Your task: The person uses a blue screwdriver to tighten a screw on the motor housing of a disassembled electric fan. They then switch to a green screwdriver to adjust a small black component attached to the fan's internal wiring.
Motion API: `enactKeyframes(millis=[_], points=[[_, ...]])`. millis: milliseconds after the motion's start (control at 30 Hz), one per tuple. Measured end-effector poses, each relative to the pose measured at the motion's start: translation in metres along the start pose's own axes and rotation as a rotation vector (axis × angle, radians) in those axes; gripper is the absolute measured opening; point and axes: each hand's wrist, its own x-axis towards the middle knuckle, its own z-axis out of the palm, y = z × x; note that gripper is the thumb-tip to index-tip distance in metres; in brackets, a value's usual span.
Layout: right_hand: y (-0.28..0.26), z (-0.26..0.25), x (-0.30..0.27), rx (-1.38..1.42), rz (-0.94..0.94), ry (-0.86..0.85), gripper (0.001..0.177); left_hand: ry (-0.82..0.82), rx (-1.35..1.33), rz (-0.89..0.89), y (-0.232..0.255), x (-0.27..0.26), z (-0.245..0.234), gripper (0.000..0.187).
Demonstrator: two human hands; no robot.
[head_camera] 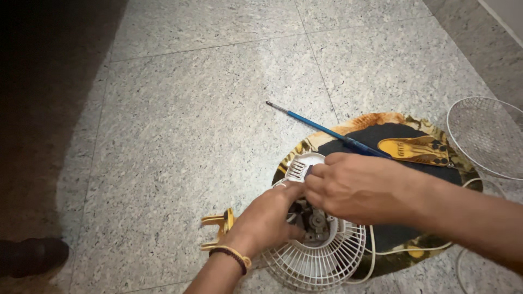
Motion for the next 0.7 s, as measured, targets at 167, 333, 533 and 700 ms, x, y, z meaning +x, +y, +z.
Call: enactKeyframes(millis=[167, 333, 533, 700], points=[[-0.010, 0.006, 0.000, 0.099, 0.181, -0.005, 0.016, 0.048, -0.031, 0.010, 0.004, -0.004, 0.002, 0.077], [-0.022, 0.009, 0.011, 0.257, 0.502, -0.047, 0.012, 0.034, -0.044, -0.033, 0.002, -0.005, 0.004, 0.076], [-0.022, 0.005, 0.024, 0.546, 0.987, -0.148, 0.016, 0.130, -0.026, 0.072, -0.002, -0.004, 0.010, 0.078], [-0.016, 0.007, 0.032, 0.463, 0.808, -0.199, 0.017, 0.110, -0.077, 0.025, -0.006, -0.006, 0.013, 0.074]])
